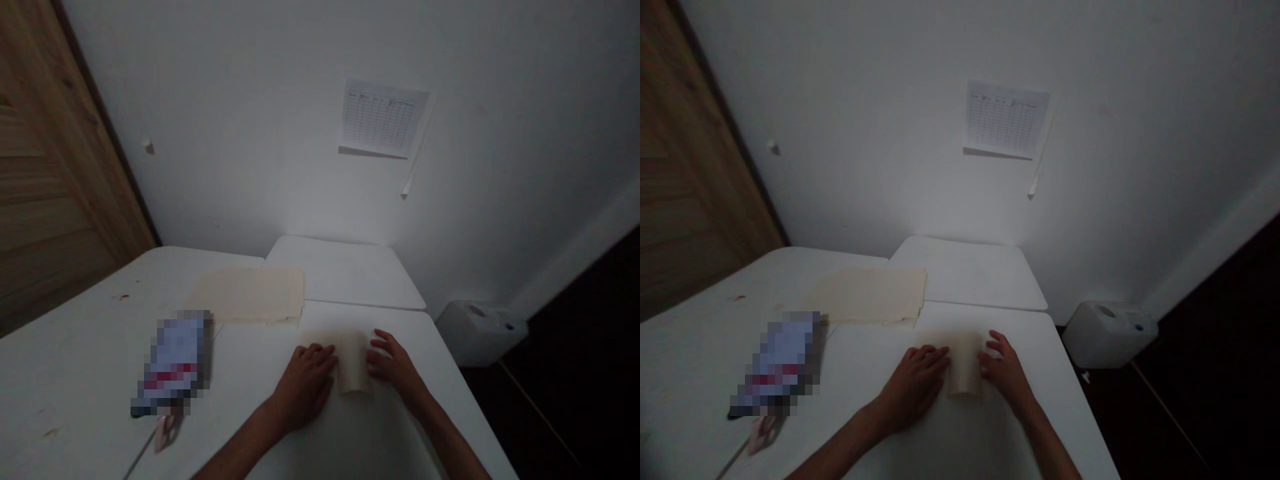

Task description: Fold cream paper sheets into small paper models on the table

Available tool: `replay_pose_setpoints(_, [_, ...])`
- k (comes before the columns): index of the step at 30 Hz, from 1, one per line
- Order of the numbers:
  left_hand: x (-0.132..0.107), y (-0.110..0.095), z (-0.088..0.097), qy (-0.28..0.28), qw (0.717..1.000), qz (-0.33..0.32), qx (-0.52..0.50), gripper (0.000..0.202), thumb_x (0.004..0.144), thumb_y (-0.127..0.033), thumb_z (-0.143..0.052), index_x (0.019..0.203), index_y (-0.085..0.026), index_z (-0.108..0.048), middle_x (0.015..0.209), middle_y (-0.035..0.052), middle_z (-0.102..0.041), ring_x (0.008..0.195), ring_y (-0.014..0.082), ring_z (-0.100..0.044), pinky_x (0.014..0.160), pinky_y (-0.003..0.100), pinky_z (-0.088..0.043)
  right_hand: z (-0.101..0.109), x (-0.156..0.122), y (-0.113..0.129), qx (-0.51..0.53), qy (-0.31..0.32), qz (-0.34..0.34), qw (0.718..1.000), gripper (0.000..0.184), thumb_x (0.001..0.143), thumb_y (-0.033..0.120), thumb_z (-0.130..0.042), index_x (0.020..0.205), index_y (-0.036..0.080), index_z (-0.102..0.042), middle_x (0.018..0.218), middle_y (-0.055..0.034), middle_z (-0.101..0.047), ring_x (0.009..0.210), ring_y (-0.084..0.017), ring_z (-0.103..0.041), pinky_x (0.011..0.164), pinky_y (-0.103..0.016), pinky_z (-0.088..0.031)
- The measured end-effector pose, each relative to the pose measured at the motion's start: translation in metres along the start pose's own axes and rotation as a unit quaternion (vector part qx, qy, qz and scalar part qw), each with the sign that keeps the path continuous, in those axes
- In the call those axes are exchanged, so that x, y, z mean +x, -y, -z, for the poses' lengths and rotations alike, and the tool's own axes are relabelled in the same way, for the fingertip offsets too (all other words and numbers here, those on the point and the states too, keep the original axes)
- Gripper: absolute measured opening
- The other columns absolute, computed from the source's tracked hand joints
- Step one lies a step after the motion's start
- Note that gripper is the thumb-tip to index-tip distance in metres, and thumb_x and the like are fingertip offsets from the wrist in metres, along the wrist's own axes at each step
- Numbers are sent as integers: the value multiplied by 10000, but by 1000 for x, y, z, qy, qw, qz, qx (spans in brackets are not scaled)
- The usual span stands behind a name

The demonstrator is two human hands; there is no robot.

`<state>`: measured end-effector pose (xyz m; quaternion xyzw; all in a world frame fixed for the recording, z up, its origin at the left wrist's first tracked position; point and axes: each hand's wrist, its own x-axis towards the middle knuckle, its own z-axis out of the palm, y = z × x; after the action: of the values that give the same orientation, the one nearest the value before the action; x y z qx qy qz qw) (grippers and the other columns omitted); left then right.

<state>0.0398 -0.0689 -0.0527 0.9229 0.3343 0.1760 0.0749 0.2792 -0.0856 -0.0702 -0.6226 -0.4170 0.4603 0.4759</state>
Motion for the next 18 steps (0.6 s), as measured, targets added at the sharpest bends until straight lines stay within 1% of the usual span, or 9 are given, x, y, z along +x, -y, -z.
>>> replay_pose_setpoints(3, [0, 0, -3, -5, 1000, -7, 5, 352, 867, -168, -490, 1210, -227, -543, 1362, 85, -504, 1183, 296, -452, 945, 492, -370, 0, -4, -2, 17, 8, 9, 1000, 695, 687, 465, -687, 1286, 244, -413, 1287, -150, -502, 903, -241, -646, 736, -420, -554])
replay_pose_setpoints(6, [-1, 0, -7, -18, 999, -30, 3, 306, 878, -150, -481, 1157, -223, -584, 1323, 87, -533, 1178, 292, -460, 957, 490, -379, 0, -10, -2, 13, 10, 16, 1000, 706, 699, 462, -681, 1301, 231, -395, 1290, -156, -500, 901, -234, -651, 749, -410, -555])
replay_pose_setpoints(9, [-1, 0, -10, -28, 998, -56, -25, 253, 874, -133, -479, 1055, -220, -633, 1189, 84, -607, 1091, 262, -518, 926, 443, -425, -1, -15, 1, 6, 19, 25, 999, 700, 716, 469, -672, 1313, 240, -387, 1301, -151, -497, 932, -237, -649, 757, -401, -556])
replay_pose_setpoints(12, [0, -2, -9, -42, 996, -63, -45, 221, 889, -154, -465, 982, -220, -654, 1059, 85, -640, 1001, 242, -556, 872, 415, -458, -3, -20, 4, 1, 24, 42, 999, 688, 736, 478, -664, 1318, 237, -387, 1302, -151, -502, 940, -238, -648, 765, -397, -553])
replay_pose_setpoints(15, [1, -4, -7, -51, 996, -52, -47, 160, 892, -265, -520, 979, -213, -644, 1044, 87, -637, 984, 254, -555, 869, 436, -451, -5, -24, 7, -15, 18, 61, 998, 682, 747, 484, -658, 1319, 222, -397, 1287, -155, -524, 912, -230, -656, 793, -400, -542])
replay_pose_setpoints(16, [1, -5, -6, -50, 996, -48, -48, 178, 876, -325, -559, 987, -210, -636, 1051, 89, -633, 980, 262, -551, 866, 445, -446, -6, -26, 8, -21, 16, 67, 997, 683, 751, 490, -653, 1324, 219, -398, 1288, -155, -527, 907, -227, -658, 806, -401, -538])
replay_pose_setpoints(18, [1, -8, -7, -44, 997, -41, -48, 291, 814, -432, -642, 995, -205, -619, 1060, 91, -623, 976, 278, -542, 856, 456, -439, -7, -28, 8, -30, 13, 74, 997, 685, 761, 503, -641, 1332, 214, -397, 1296, -156, -526, 911, -227, -660, 825, -403, -532])
